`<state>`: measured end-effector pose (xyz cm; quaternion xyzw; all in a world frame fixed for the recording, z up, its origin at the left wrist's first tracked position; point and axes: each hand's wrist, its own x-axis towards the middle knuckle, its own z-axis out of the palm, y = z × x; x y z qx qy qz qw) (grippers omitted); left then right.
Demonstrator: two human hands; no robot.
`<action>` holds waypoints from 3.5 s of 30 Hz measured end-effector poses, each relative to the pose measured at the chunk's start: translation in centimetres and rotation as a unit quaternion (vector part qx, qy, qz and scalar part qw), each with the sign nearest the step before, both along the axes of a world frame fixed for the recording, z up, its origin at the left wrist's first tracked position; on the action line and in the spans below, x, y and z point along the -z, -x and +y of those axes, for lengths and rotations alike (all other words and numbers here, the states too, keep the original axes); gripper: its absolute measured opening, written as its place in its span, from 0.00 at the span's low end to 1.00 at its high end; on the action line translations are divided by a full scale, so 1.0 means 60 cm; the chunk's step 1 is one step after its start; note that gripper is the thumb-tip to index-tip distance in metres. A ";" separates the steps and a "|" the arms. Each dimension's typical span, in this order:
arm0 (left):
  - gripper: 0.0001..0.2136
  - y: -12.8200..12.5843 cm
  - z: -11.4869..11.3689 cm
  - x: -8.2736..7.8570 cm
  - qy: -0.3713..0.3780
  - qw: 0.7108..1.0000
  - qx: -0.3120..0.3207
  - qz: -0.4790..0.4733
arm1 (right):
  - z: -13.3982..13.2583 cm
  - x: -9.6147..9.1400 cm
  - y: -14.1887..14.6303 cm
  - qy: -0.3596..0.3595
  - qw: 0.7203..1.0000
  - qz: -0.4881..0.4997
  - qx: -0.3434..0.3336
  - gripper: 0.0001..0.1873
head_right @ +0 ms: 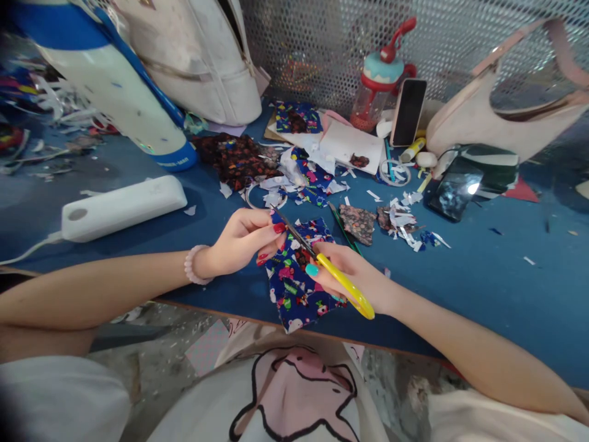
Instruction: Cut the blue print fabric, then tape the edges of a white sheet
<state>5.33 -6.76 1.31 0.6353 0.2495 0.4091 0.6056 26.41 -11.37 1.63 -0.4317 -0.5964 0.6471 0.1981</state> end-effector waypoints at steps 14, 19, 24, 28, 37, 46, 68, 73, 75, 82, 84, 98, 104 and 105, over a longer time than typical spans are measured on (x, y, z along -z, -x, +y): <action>0.23 -0.001 -0.004 0.000 0.018 1.000 0.006 0.008 | -0.004 -0.012 0.013 0.030 0.999 0.006 0.020 0.25; 0.23 -0.002 -0.004 -0.001 0.026 1.000 0.003 0.013 | -0.002 -0.013 0.014 0.006 1.000 -0.004 0.011 0.27; 0.23 -0.002 -0.004 -0.002 0.018 1.000 0.002 0.011 | 0.000 -0.010 0.016 0.017 0.999 -0.001 0.029 0.28; 0.24 -0.002 -0.002 -0.002 0.007 1.000 -0.003 0.008 | 0.002 -0.015 0.020 -0.001 1.000 -0.010 0.027 0.30; 0.23 -0.003 -0.002 -0.001 0.002 1.000 -0.015 0.015 | -0.001 -0.017 0.020 -0.032 0.998 -0.039 0.027 0.30; 0.20 -0.001 -0.001 -0.001 -0.007 1.000 -0.019 0.015 | 0.000 -0.014 0.022 -0.020 0.999 -0.030 0.035 0.29; 0.16 -0.002 0.001 0.005 -0.005 1.000 0.001 0.019 | -0.010 -0.002 0.017 -0.006 1.000 -0.007 0.021 0.23; 0.18 0.000 -0.001 0.006 0.005 1.000 0.018 0.018 | -0.010 -0.011 0.017 -0.029 0.999 -0.036 0.010 0.24; 0.18 0.000 -0.002 0.006 0.009 1.000 0.023 0.017 | -0.009 -0.014 0.017 -0.048 0.998 -0.051 -0.004 0.24; 0.19 0.000 -0.004 0.004 0.009 0.999 0.027 0.022 | -0.009 -0.007 0.016 -0.084 0.995 -0.059 -0.004 0.27; 0.19 0.000 -0.004 0.004 0.008 0.999 0.025 0.025 | -0.009 -0.005 0.016 -0.084 0.995 -0.058 -0.001 0.27; 0.20 0.002 -0.004 0.004 -0.022 0.999 0.023 0.031 | -0.009 0.001 0.017 -0.075 0.995 -0.072 0.009 0.29; 0.22 0.002 -0.004 0.003 -0.001 0.999 0.032 0.018 | -0.011 -0.002 0.019 -0.070 0.996 -0.053 0.009 0.28; 0.22 0.002 -0.004 0.003 -0.001 0.999 0.031 0.017 | -0.011 -0.002 0.018 -0.070 0.996 -0.053 0.007 0.27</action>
